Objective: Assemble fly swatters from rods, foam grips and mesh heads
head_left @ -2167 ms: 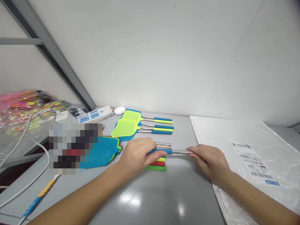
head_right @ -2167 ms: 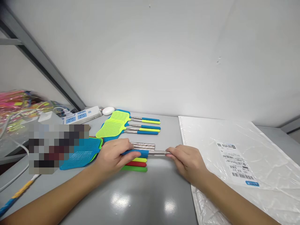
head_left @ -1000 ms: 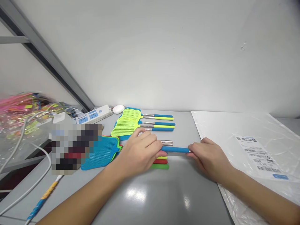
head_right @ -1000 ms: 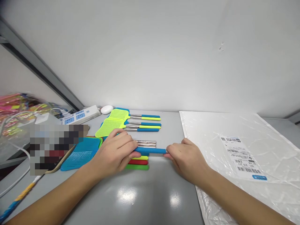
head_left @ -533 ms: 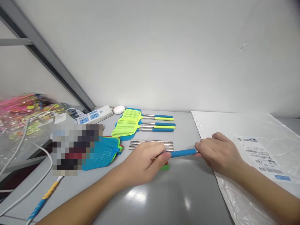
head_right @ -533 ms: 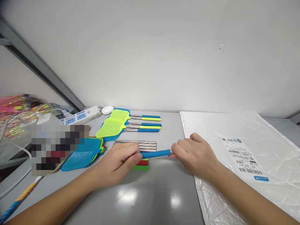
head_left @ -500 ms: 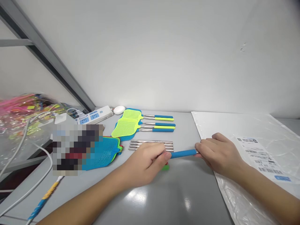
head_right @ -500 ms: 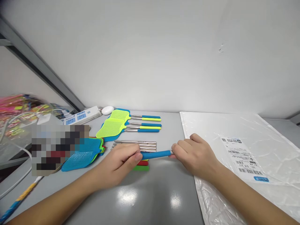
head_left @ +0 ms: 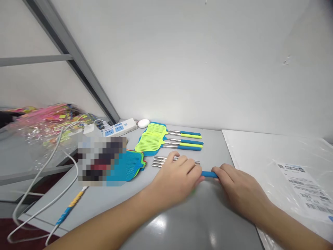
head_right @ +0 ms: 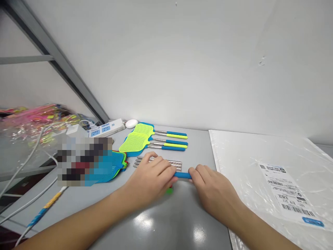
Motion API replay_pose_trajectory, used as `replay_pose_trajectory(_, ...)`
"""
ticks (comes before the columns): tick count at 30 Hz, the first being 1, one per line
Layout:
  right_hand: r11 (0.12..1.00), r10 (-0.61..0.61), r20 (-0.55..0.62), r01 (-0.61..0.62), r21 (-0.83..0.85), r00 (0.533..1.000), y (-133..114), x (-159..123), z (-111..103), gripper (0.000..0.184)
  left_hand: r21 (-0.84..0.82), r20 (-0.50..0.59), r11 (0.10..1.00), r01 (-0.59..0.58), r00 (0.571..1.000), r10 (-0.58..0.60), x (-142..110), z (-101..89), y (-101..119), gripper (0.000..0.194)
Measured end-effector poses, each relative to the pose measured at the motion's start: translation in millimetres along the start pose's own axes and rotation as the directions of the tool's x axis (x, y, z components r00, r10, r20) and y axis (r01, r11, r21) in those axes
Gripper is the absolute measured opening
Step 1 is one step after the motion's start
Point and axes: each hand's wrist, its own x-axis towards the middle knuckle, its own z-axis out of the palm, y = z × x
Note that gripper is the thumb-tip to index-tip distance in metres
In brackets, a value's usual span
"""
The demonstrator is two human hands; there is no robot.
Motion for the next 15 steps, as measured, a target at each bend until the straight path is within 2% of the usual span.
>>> replay_pose_trajectory(2, 1.0, -0.002, 0.037, 0.002, 0.013, 0.999, -6, 2, 0, 0.023, 0.085, 0.025, 0.996, -0.017, 1.0, 0.015, 0, 0.8, 9, 0.016)
replay_pose_trajectory(5, 0.999, -0.02, 0.055, 0.018, 0.047, 0.998, -12, 4, -3, 0.023, 0.12, 0.067, 0.987, -0.105, 0.993, 0.098, 3, -1.2, 18, 0.01)
replay_pose_trajectory(9, 0.998, -0.036, -0.022, 0.037, 0.043, 0.999, -6, 5, -10, 0.029, 0.1, 0.16, 0.976, -0.191, 0.972, 0.174, 16, -15.9, 22, 0.005)
replay_pose_trajectory(12, 0.997, -0.071, -0.042, 0.07, -0.032, 0.997, -2, 4, -21, 0.027, 0.042, 0.292, 0.986, -0.16, 0.946, 0.141, 25, -32.2, 26, 0.004)
replay_pose_trajectory(15, 0.987, -0.155, 0.046, 0.157, -0.036, 0.987, -10, 7, -39, 0.025, -0.046, 0.441, 0.996, -0.081, 0.892, 0.093, 26, -47.5, 32, 0.014)
